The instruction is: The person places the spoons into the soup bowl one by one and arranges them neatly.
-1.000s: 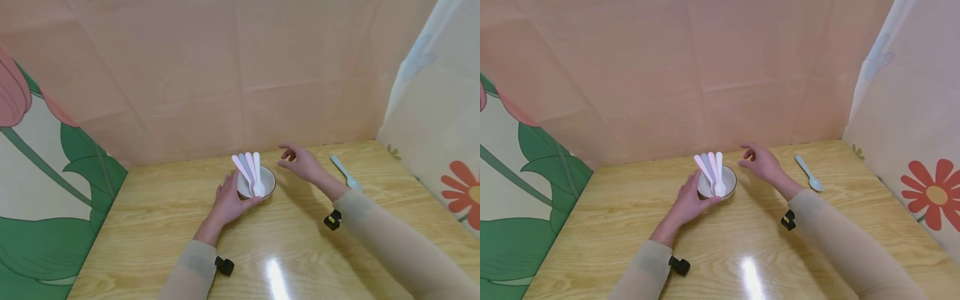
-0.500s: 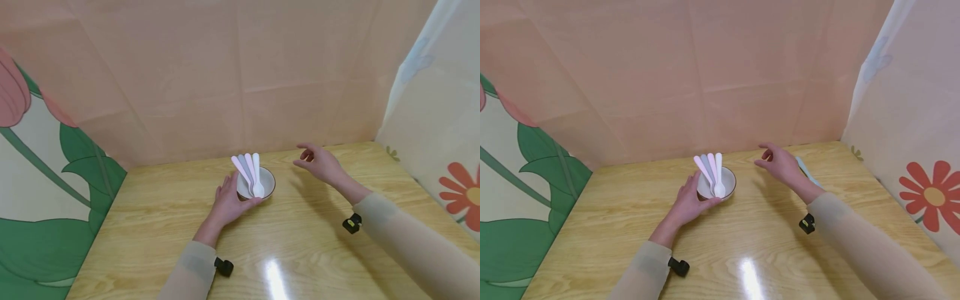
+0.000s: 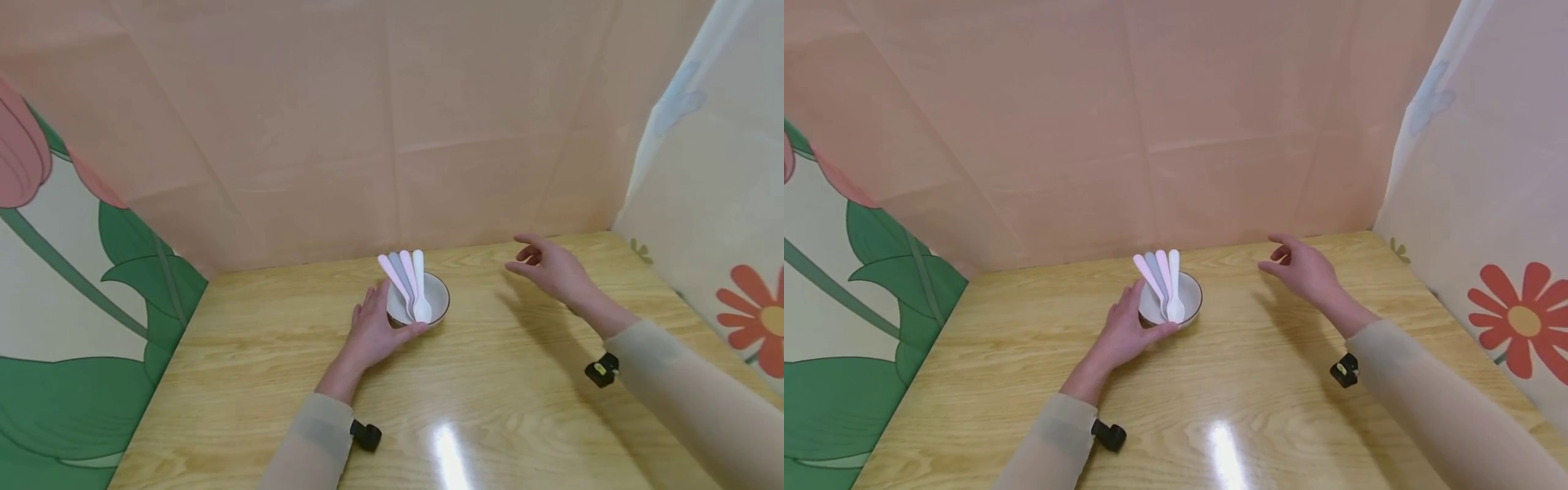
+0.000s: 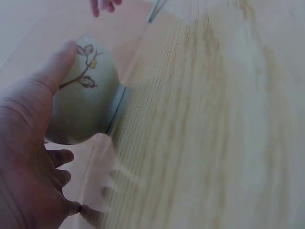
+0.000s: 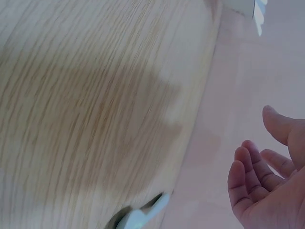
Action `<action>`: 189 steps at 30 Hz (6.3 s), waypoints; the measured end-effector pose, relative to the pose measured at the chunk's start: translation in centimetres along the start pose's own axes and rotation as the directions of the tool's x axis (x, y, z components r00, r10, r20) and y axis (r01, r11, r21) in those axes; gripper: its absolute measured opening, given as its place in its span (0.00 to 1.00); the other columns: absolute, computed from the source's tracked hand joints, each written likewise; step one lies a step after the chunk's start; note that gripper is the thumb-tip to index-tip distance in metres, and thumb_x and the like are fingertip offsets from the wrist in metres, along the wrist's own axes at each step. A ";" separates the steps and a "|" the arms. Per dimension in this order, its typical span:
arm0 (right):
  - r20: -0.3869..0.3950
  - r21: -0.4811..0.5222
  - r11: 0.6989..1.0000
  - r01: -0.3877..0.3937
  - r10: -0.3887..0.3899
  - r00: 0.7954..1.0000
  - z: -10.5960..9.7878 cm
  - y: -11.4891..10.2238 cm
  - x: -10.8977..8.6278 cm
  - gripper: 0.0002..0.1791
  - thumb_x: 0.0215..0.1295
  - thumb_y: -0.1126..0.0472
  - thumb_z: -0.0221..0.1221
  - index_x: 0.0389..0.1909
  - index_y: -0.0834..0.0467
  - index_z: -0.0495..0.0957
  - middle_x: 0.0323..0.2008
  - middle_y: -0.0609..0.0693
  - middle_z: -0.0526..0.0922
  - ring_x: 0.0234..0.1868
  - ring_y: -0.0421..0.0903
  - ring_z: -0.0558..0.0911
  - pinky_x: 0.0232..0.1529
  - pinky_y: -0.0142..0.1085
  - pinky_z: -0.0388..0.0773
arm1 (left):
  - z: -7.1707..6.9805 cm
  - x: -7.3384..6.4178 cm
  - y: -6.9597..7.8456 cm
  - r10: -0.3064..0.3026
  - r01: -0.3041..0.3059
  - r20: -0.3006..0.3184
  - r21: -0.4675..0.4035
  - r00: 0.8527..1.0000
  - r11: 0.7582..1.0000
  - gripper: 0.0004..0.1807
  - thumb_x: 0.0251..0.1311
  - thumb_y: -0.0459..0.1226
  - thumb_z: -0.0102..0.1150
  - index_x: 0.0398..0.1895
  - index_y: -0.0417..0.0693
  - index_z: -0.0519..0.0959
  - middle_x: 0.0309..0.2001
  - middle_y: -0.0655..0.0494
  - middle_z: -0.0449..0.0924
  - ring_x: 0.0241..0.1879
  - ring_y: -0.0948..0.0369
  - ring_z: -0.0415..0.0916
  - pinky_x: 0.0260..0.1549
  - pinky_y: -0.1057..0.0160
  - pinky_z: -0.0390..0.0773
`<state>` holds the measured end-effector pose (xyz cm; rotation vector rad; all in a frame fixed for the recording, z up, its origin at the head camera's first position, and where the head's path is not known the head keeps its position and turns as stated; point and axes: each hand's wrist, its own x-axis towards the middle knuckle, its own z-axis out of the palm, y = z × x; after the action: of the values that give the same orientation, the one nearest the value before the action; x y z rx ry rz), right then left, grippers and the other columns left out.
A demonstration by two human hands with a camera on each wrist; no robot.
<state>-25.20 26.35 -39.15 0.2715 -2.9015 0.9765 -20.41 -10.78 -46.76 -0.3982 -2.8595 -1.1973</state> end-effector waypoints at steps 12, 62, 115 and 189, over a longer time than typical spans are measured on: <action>-0.007 -0.044 0.998 -0.040 0.040 0.999 -1.6 2.5 -0.4 0.44 0.81 0.43 0.66 0.83 0.65 0.63 0.61 0.68 0.83 0.60 0.67 0.83 0.55 0.61 0.79 | -0.1 0.2 0.0 0.002 -0.002 0.012 0.000 1.000 1.000 0.67 0.59 0.71 0.75 0.92 0.58 0.48 0.87 0.49 0.57 0.88 0.42 0.42 0.82 0.32 0.43; 0.112 -0.074 0.976 -0.204 0.212 0.971 -2.6 11.1 -0.8 0.47 0.85 0.40 0.56 0.84 0.71 0.54 0.66 0.80 0.75 0.63 0.77 0.78 0.61 0.69 0.75 | -0.3 -0.5 -0.2 0.008 -0.008 0.009 -0.011 1.000 1.000 0.68 0.59 0.70 0.75 0.92 0.54 0.48 0.87 0.46 0.57 0.88 0.40 0.42 0.82 0.32 0.44; 0.126 -0.017 0.989 -0.146 0.147 0.981 -2.3 8.7 -0.6 0.40 0.83 0.58 0.62 0.86 0.67 0.56 0.55 0.74 0.83 0.48 0.62 0.85 0.43 0.46 0.81 | -0.2 -0.2 0.0 0.013 -0.013 0.021 -0.009 1.000 1.000 0.68 0.58 0.71 0.75 0.92 0.57 0.48 0.86 0.47 0.59 0.88 0.42 0.43 0.82 0.32 0.43; 0.022 0.530 0.847 -0.044 0.038 0.999 3.9 -7.9 1.1 0.47 0.81 0.61 0.66 0.90 0.50 0.49 0.46 0.62 0.84 0.36 0.49 0.85 0.41 0.41 0.84 | -0.6 -0.5 0.0 0.043 -0.044 0.008 0.014 0.999 0.999 0.67 0.58 0.71 0.74 0.91 0.58 0.50 0.82 0.47 0.65 0.87 0.42 0.48 0.82 0.34 0.47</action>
<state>-24.79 17.63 -37.46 0.2388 -2.5849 1.7818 -19.98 -11.34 -46.42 -0.4629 -2.8483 -1.1699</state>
